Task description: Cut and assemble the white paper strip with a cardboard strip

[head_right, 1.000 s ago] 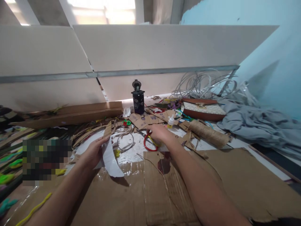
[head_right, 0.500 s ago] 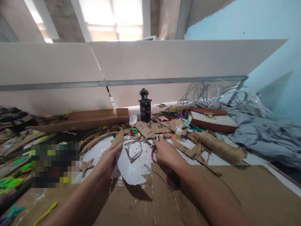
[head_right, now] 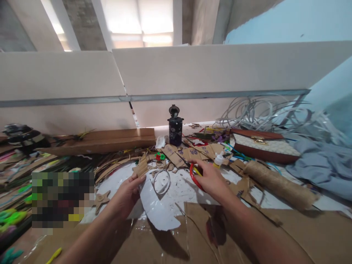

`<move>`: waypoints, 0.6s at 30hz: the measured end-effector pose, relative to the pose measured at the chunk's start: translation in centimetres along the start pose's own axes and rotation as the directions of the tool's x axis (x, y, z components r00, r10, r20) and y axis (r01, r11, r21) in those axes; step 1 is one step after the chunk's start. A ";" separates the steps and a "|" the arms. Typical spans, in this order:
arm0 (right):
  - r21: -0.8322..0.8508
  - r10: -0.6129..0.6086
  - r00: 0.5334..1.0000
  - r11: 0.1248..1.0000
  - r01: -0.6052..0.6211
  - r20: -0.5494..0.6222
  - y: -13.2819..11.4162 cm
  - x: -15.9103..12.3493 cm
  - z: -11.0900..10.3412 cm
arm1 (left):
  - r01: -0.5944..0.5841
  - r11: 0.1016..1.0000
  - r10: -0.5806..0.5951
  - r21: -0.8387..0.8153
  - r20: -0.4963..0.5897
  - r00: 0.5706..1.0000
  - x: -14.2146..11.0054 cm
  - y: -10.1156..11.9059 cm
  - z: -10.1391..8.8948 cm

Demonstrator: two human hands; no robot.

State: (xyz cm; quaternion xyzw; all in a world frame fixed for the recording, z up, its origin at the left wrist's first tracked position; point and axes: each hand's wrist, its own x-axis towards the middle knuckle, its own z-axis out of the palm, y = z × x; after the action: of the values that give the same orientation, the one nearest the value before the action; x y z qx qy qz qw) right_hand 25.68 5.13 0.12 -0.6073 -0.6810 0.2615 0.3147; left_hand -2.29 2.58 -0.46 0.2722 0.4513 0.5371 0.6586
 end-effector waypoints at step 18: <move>0.332 -0.077 0.878 0.938 -0.097 0.472 -4.6 -4.8 2.9 | 0.051 0.997 -0.049 -0.054 0.050 0.998 -1.3 -1.3 0.4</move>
State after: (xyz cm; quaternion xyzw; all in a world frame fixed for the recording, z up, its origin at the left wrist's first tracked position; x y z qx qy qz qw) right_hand 20.80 -0.08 1.03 -0.4626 -0.6775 0.5203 0.2371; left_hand -1.38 1.00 -1.03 0.2553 0.4269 0.5261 0.6898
